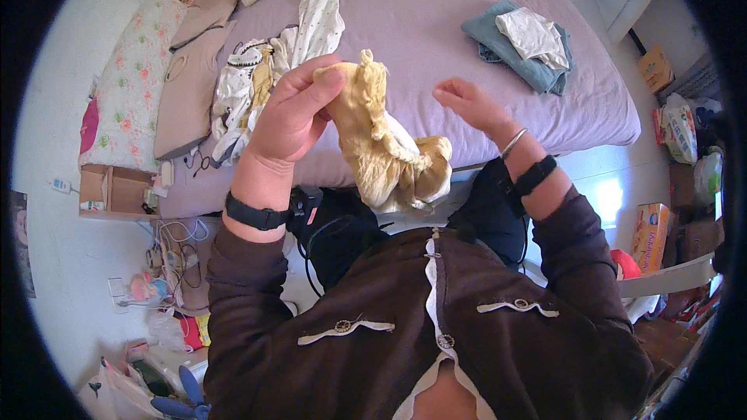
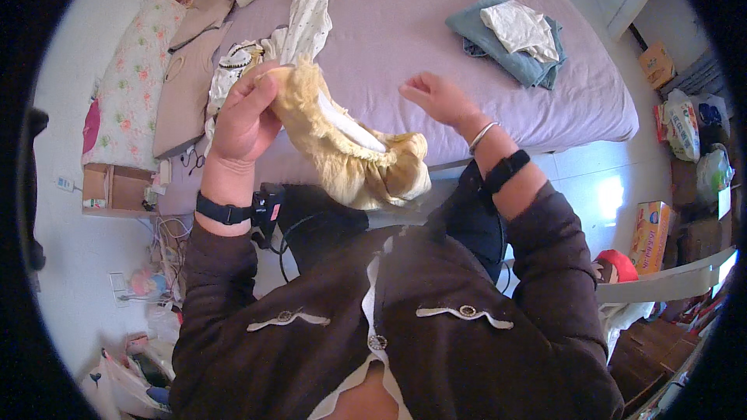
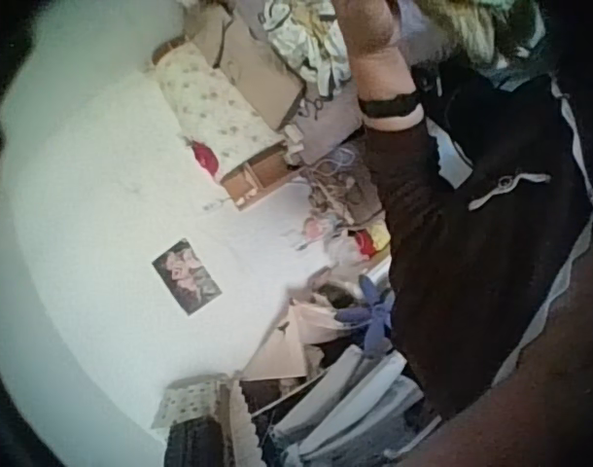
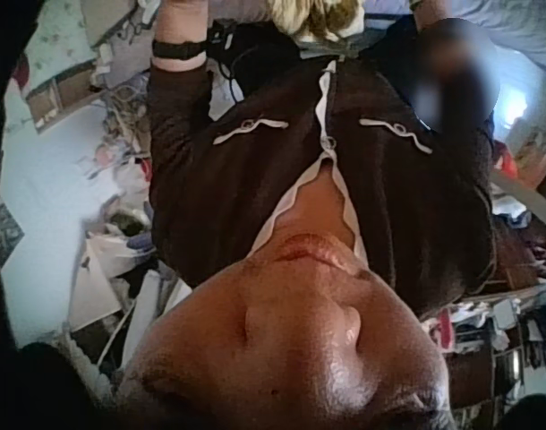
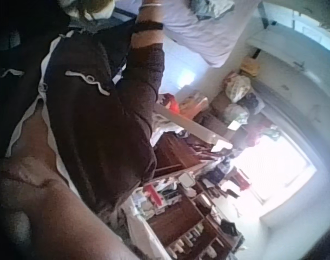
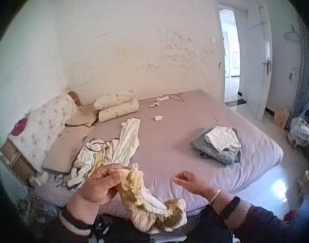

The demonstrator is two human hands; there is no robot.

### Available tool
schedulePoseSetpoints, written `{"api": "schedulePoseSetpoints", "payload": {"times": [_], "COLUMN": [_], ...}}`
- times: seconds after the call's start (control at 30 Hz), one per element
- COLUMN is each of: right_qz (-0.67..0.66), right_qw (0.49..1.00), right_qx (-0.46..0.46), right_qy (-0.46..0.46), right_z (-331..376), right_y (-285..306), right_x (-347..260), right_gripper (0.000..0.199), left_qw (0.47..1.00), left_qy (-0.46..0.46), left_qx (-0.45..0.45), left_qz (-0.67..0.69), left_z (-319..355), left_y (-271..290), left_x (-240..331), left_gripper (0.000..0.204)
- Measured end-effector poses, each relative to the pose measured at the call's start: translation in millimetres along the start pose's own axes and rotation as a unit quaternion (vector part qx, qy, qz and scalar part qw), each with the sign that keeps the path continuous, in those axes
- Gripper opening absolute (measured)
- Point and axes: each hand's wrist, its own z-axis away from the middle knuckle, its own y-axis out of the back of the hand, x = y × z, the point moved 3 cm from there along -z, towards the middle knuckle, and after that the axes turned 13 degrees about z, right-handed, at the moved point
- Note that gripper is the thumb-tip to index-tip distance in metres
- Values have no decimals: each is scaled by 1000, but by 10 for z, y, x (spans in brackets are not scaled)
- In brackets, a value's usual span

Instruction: The person folds a pillowcase and several pieces of clothing on a bed. They handle a pillowcase, a pair of jeans, a white top, a yellow top, and a patterned sheet, folding each item and placing it on the bed.

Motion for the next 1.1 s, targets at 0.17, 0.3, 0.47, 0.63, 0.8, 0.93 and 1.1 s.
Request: {"api": "schedulePoseSetpoints", "payload": {"times": [0.17,0.3,0.47,0.63,0.8,0.93,1.1], "right_qz": [-100,-284,-502,-488,-628,-638,-485], "right_qw": [970,898,782,834,752,752,851], "right_qx": [-147,-276,-345,-251,-197,-98,82], "right_qy": [-167,-189,-129,-58,46,131,183], "right_z": [101,185,308,218,219,214,218], "right_y": [-587,-978,-1018,-550,-86,465,1245], "right_x": [503,361,54,-93,-354,-578,-840], "right_gripper": [63,68,53,22,29,32,20], "left_qw": [997,993,992,986,984,965,923], "left_qy": [-55,-64,-110,-152,-171,-181,-198], "left_qx": [-34,-81,-25,43,44,153,260], "left_qz": [36,54,55,53,-10,-111,-204], "left_z": [88,133,301,529,694,758,818], "left_y": [-71,-24,201,478,605,688,894], "left_x": [89,137,226,382,587,717,836], "left_gripper": [29,30,29,28,29,31,34]}}
